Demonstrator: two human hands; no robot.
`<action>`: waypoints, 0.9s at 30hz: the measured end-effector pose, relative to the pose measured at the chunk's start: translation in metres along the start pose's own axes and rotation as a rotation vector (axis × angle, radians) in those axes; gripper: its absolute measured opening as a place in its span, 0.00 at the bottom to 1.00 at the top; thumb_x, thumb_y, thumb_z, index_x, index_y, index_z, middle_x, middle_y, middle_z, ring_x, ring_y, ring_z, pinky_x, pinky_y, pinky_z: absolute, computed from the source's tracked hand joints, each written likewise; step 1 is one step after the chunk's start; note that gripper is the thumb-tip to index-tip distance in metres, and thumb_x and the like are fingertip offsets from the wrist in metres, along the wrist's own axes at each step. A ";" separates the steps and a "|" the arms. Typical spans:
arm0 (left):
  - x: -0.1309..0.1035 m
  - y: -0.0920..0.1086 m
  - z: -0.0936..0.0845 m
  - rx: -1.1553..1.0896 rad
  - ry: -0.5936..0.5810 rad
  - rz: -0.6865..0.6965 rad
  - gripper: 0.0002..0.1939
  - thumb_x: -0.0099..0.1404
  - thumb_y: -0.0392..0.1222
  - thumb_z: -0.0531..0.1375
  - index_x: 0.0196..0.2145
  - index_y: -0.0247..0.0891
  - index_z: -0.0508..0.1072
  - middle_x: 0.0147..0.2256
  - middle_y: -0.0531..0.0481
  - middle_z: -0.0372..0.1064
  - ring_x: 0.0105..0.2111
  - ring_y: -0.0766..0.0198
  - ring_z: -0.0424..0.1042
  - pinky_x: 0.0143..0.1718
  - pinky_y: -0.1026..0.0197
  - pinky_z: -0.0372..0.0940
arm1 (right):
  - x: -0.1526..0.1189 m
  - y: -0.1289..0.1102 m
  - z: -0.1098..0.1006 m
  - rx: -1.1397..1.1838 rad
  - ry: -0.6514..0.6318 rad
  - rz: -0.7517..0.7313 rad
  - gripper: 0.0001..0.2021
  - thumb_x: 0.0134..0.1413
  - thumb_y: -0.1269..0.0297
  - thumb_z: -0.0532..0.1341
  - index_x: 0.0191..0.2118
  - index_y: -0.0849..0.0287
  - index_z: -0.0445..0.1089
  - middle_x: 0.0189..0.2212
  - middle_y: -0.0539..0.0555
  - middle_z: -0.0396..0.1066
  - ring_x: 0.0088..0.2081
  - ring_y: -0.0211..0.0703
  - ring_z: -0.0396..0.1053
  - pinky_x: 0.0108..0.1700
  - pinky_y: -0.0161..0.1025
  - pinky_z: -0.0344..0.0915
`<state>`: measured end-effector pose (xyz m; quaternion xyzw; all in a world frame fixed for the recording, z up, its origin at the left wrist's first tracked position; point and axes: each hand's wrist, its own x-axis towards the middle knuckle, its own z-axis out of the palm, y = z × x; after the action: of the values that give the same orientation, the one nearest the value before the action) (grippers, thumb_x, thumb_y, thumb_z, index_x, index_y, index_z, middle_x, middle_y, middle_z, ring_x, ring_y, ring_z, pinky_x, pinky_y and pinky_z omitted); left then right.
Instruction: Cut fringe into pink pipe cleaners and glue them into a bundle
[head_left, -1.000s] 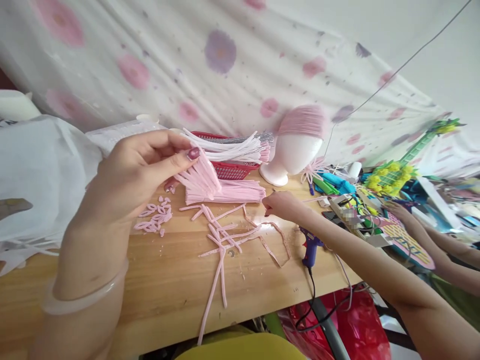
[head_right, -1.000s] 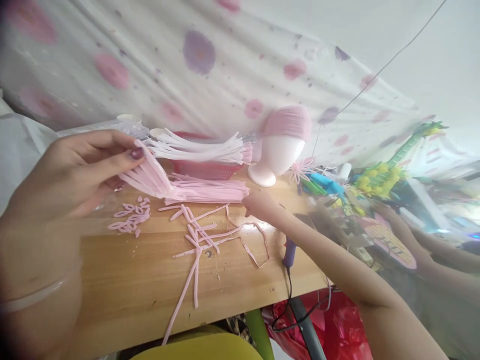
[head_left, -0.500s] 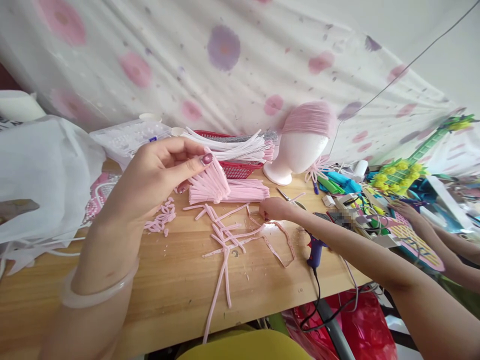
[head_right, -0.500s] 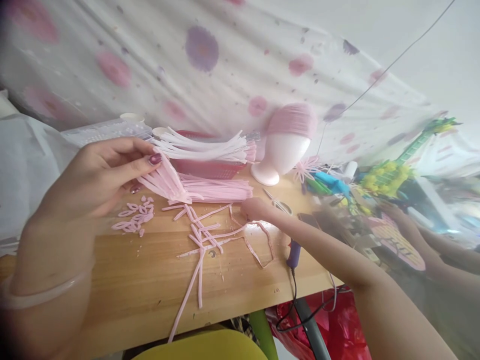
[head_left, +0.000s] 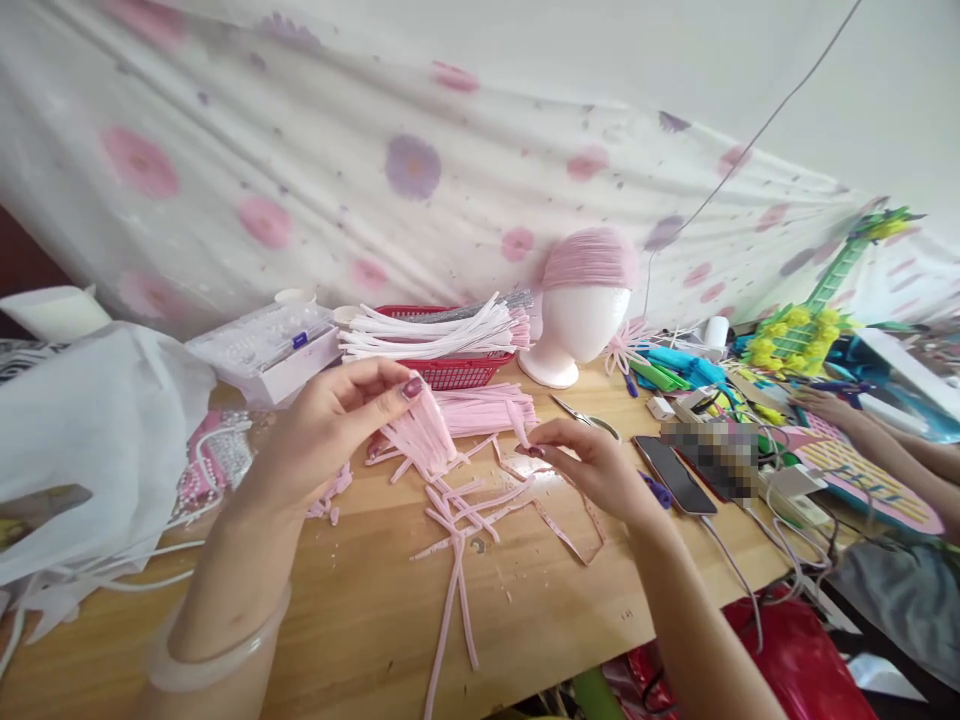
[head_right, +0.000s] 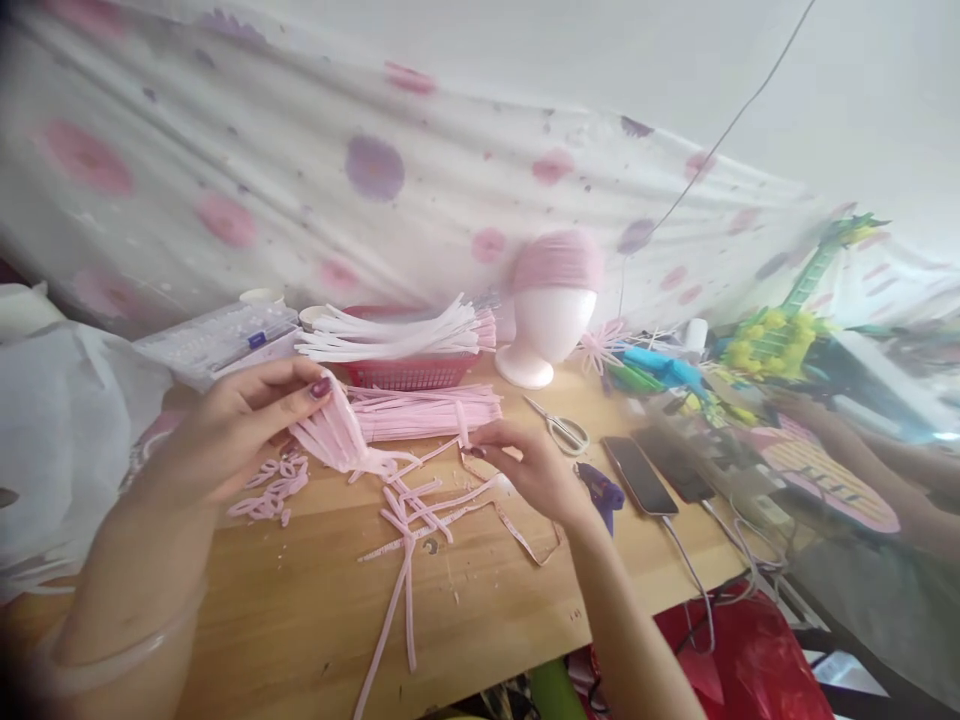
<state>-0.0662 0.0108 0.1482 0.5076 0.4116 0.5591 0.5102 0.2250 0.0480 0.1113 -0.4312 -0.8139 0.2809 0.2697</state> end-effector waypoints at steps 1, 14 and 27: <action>0.000 0.000 0.004 -0.007 -0.023 -0.021 0.10 0.55 0.47 0.69 0.30 0.39 0.76 0.21 0.56 0.67 0.17 0.72 0.63 0.16 0.70 0.57 | -0.005 0.000 0.008 0.126 0.089 -0.041 0.08 0.61 0.59 0.59 0.38 0.57 0.71 0.36 0.56 0.75 0.39 0.45 0.73 0.43 0.41 0.68; 0.000 0.009 0.005 -0.060 0.041 -0.086 0.11 0.49 0.41 0.74 0.29 0.38 0.78 0.22 0.56 0.73 0.20 0.72 0.69 0.21 0.73 0.65 | -0.018 -0.013 0.039 -0.394 -0.254 0.107 0.12 0.51 0.79 0.54 0.32 0.58 0.72 0.27 0.53 0.72 0.28 0.42 0.68 0.31 0.36 0.54; 0.007 -0.004 0.010 0.057 -0.022 -0.090 0.08 0.55 0.43 0.69 0.30 0.39 0.76 0.22 0.55 0.71 0.18 0.71 0.66 0.17 0.70 0.58 | -0.062 0.000 0.036 0.366 -0.104 0.273 0.14 0.66 0.56 0.51 0.47 0.56 0.68 0.43 0.58 0.75 0.43 0.47 0.76 0.45 0.46 0.74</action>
<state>-0.0553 0.0181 0.1469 0.5091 0.4443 0.5181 0.5245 0.2307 -0.0126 0.0742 -0.4662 -0.6964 0.4793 0.2607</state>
